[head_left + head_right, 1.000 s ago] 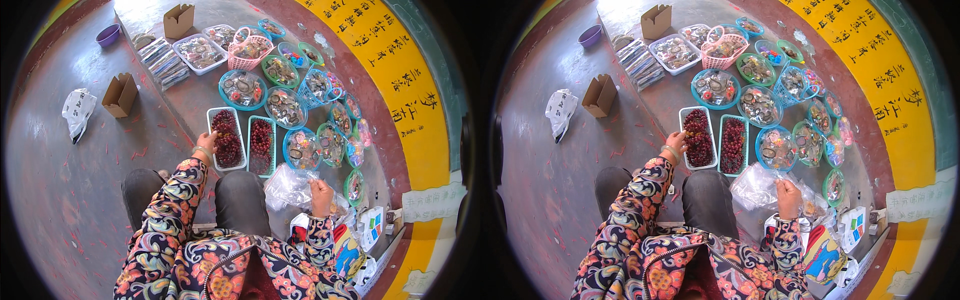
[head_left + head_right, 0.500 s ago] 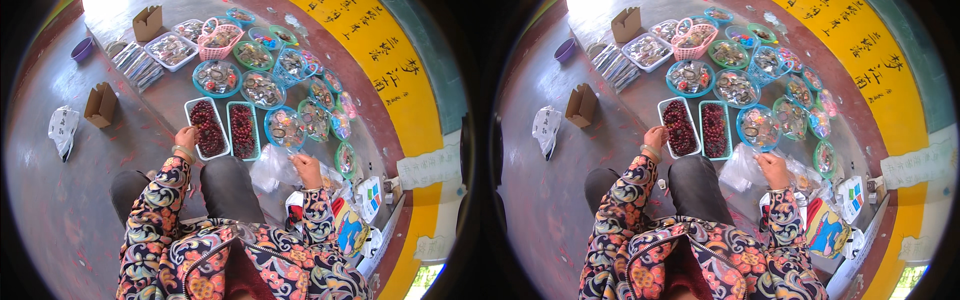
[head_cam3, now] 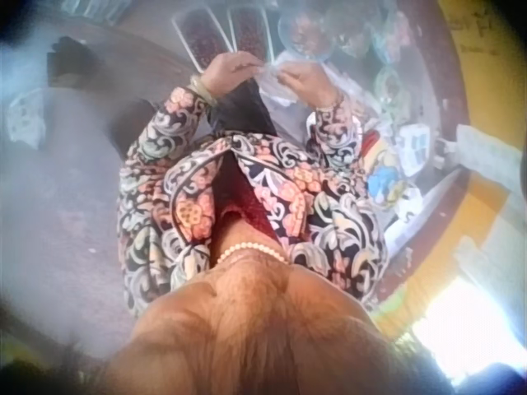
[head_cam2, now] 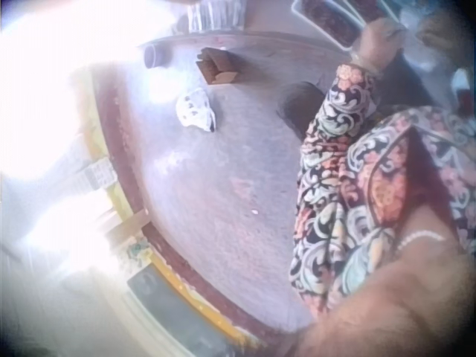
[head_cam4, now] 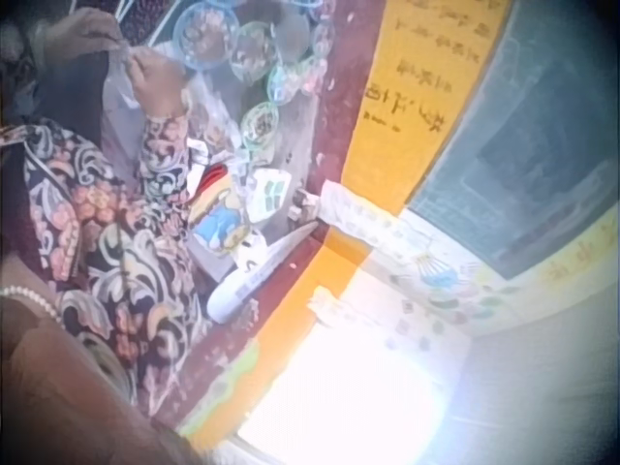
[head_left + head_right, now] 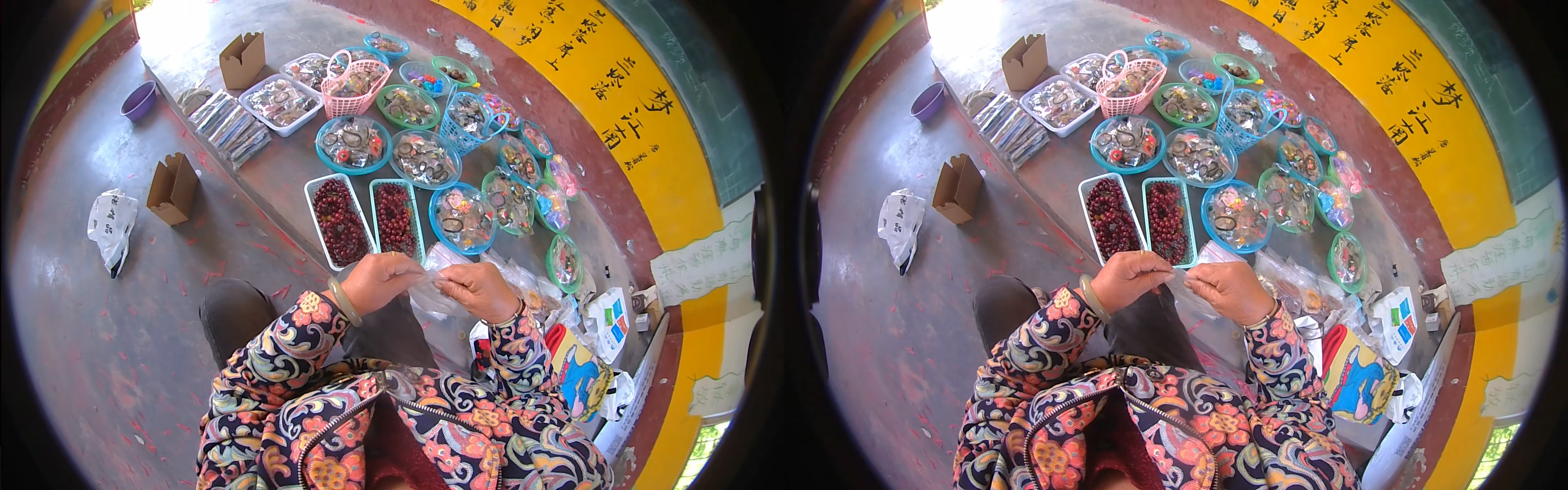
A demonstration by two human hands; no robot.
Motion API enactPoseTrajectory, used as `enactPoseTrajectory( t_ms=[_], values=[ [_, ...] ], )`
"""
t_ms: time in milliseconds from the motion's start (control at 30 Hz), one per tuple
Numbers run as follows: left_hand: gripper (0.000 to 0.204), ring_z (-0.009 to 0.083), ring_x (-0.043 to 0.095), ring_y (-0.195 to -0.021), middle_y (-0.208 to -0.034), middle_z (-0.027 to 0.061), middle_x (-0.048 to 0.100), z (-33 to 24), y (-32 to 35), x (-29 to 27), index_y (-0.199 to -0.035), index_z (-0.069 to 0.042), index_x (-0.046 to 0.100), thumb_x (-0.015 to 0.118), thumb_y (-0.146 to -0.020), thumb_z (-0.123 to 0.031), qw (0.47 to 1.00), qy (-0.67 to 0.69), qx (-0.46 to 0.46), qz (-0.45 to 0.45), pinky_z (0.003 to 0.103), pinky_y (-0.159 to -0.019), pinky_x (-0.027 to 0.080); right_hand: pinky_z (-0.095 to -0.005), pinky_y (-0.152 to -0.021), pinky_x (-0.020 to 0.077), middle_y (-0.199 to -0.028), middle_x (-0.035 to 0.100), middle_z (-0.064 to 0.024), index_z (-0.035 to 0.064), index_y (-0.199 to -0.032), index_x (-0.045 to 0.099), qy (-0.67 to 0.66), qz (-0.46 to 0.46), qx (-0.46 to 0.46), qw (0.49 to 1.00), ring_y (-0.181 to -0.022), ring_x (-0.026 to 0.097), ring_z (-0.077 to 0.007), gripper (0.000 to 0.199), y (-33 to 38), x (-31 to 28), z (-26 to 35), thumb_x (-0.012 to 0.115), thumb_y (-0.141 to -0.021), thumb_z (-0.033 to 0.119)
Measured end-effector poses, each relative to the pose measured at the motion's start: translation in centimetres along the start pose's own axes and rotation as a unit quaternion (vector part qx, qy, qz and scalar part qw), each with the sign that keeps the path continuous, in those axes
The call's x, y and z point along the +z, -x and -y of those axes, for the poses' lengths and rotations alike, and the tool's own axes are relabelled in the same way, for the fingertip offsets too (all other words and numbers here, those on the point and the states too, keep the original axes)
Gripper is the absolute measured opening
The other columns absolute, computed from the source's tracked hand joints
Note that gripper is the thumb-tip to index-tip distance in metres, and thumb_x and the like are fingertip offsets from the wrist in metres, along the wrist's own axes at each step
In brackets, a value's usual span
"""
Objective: The person sits on the ground and packs beaded bracelets into small plastic bags. They pick up bracelets from rectangular trays, place them into bags, and set the filled bags aside.
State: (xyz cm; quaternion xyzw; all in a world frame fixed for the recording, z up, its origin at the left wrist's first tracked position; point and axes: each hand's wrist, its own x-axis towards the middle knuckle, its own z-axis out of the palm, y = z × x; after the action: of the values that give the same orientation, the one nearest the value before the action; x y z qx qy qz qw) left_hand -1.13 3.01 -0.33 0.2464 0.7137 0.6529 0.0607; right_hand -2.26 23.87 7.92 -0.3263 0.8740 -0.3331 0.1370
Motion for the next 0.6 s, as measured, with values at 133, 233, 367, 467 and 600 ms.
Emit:
enactPoseTrajectory(
  t_ms=[133,233,367,467,600],
  values=[
    [0.009,0.0135,0.061,-0.072,-0.076,0.0071,0.06,-0.8,0.6,0.2,-0.088,0.002,0.06,0.057,-0.084,-0.005,0.997,0.007,0.031,-0.074,0.024,-0.062,0.049,-0.0285,-0.06,0.0453,-0.075,0.063,-0.011,0.003,-0.089,0.063,-0.016,0.0,0.031,0.999,-0.065,0.06,-0.0221,0.014,0.8,0.0,-0.2,0.058,-0.08,0.012],
    [0.007,0.0169,0.06,-0.07,-0.076,0.0086,0.06,-0.9,0.9,-0.3,-0.087,0.001,0.059,0.055,-0.083,-0.002,0.99,-0.044,0.064,-0.121,0.026,-0.063,0.048,-0.0259,-0.057,0.045,-0.071,0.063,-0.009,0.0021,-0.089,0.063,-0.066,-0.017,0.092,0.993,-0.061,0.06,-0.0166,0.015,1.9,0.3,-1.3,0.059,-0.08,0.013],
    [0.009,0.0207,0.059,-0.074,-0.079,0.0102,0.06,-1.0,1.6,-1.2,-0.087,0.001,0.059,0.053,-0.081,0.003,0.974,-0.088,0.123,-0.17,0.028,-0.066,0.045,-0.0227,-0.051,0.0438,-0.067,0.063,-0.0052,0.0019,-0.087,0.065,-0.164,-0.06,0.152,0.973,-0.058,0.06,-0.0121,0.015,3.1,0.6,-3.2,0.059,-0.082,0.015],
    [0.011,0.0227,0.058,-0.081,-0.087,0.0119,0.06,-1.7,1.7,-1.4,-0.087,0.002,0.058,0.051,-0.08,0.006,0.972,-0.069,0.141,-0.172,0.029,-0.072,0.045,-0.0232,-0.051,0.0455,-0.071,0.065,-0.0078,-0.0012,-0.094,0.062,-0.229,-0.091,0.268,0.931,-0.06,0.062,-0.0134,0.028,4.2,0.5,-5.7,0.056,-0.086,0.025],
    [0.014,0.0297,0.057,-0.087,-0.093,0.0166,0.056,-2.2,2.0,-0.7,-0.09,0.002,0.055,0.055,-0.077,0.007,0.966,-0.079,0.223,-0.105,0.034,-0.076,0.046,-0.0265,-0.06,0.0517,-0.093,0.063,-0.0187,-0.0058,-0.113,0.047,-0.549,-0.05,0.354,0.756,-0.076,0.065,-0.0205,0.059,4.8,3.1,-6.8,0.048,-0.087,0.047]
  ],
)
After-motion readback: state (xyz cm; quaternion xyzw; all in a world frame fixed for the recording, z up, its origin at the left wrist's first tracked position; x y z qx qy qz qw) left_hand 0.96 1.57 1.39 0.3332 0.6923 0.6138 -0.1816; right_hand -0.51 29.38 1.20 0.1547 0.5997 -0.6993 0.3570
